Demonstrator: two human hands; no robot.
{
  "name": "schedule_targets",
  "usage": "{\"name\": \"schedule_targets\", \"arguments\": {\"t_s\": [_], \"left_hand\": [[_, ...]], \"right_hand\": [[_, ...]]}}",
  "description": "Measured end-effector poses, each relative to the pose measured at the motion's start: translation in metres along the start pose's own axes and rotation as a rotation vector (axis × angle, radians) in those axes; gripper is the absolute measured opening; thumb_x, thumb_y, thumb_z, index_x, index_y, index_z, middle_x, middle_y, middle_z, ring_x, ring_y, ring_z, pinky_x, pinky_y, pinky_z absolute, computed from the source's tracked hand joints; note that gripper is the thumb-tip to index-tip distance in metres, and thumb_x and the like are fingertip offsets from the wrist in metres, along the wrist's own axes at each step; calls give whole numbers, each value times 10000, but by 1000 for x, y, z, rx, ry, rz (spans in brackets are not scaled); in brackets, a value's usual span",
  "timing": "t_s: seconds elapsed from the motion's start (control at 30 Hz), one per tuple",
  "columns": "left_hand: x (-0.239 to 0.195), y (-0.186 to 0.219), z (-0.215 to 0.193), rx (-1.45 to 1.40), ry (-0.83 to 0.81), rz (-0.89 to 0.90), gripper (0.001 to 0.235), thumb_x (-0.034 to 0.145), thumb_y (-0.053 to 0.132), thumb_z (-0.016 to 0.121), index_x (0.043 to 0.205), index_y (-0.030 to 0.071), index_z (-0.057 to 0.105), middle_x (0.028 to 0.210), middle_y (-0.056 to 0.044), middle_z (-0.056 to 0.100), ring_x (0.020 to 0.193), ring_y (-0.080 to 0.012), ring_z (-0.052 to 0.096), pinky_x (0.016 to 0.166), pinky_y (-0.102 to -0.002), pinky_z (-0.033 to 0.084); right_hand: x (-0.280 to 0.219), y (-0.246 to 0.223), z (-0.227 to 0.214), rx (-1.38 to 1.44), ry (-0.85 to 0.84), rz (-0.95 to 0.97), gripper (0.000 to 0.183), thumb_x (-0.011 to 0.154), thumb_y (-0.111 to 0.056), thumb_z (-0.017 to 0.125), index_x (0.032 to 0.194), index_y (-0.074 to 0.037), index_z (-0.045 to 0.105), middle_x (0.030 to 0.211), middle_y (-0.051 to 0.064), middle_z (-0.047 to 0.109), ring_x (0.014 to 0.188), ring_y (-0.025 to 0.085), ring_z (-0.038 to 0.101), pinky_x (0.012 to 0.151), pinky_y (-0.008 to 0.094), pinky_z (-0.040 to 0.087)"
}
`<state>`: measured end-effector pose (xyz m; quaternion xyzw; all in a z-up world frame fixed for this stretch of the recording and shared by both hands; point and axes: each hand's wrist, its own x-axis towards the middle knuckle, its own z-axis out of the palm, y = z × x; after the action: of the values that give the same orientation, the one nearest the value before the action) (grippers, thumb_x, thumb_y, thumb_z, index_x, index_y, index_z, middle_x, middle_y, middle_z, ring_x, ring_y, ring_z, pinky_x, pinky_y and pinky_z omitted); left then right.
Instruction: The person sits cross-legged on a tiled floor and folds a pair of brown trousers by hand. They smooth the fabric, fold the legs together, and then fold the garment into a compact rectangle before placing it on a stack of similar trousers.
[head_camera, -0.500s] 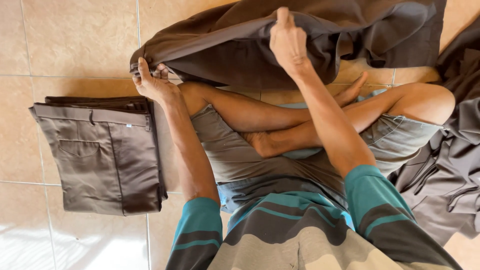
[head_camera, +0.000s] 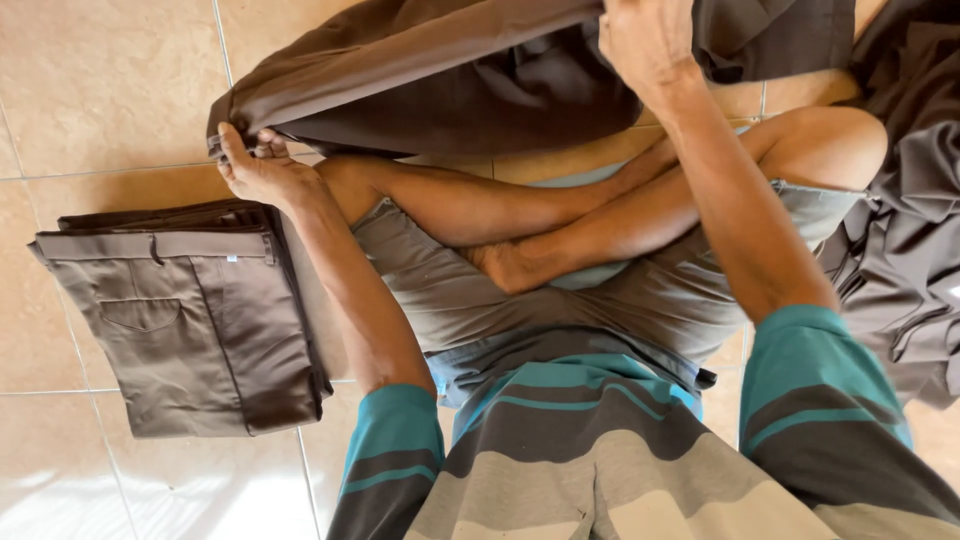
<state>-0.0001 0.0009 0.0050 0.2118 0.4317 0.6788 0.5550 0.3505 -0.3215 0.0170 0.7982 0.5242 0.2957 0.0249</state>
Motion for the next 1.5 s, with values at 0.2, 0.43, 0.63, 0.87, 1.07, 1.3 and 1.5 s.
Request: {"name": "schedule_targets", "arguments": {"t_s": [0.2,0.43,0.63,0.87,1.07,1.3,1.5], "left_hand": [[0,8,6,-1,97,12,188,758,54,802,843,1,643,660,-177,715,462,-217,613,393,-312,458],[14,6,-2,-49,205,-22,276,752,90,797,923,-37,621,757,-232,707,535,-236,622,437,-309,492],[20,3,-7,-103,230,-42,233,758,43,796,914,-48,649,796,-225,700,552,-241,620,447,-310,521],[20,0,-6,-76,227,-22,280,742,80,817,940,-28,651,865,-253,734,561,-250,642,461,-321,540],[11,9,0,-102,274,-27,234,763,26,797,920,-33,634,813,-264,735,551,-253,652,457,-320,550],[-10,16,18,121,266,-234,582,834,85,659,1320,-148,440,1102,-357,631,644,-345,666,471,-342,593],[-149,12,46,830,-592,624,541,1012,92,709,1483,133,447,1530,-148,539,1482,-317,514,1342,-490,346]], "right_hand": [[-66,-14,-15,-95,-230,-545,369,923,-267,639,1273,-152,631,970,-81,629,1061,187,544,1153,477,349],[-64,-28,-26,239,132,-586,687,995,84,575,1583,-248,451,1587,187,365,1223,309,495,985,369,604],[-70,-24,-21,208,42,-627,226,1047,-107,608,1233,-236,617,1602,96,477,1315,328,548,989,377,553],[-88,-39,-27,187,-257,-423,524,1003,-559,548,1096,-116,812,1490,120,688,1363,348,597,1208,695,226],[-84,-31,13,60,-418,-265,219,1035,-226,599,1077,-130,791,1171,141,748,1294,361,606,1242,689,145],[-56,4,-31,226,208,-93,9,845,-58,658,838,-60,652,1043,92,651,873,254,619,1049,518,470],[-20,-18,-54,245,276,-35,75,886,-93,730,834,-55,690,1048,100,677,850,227,690,1018,489,450]]}}
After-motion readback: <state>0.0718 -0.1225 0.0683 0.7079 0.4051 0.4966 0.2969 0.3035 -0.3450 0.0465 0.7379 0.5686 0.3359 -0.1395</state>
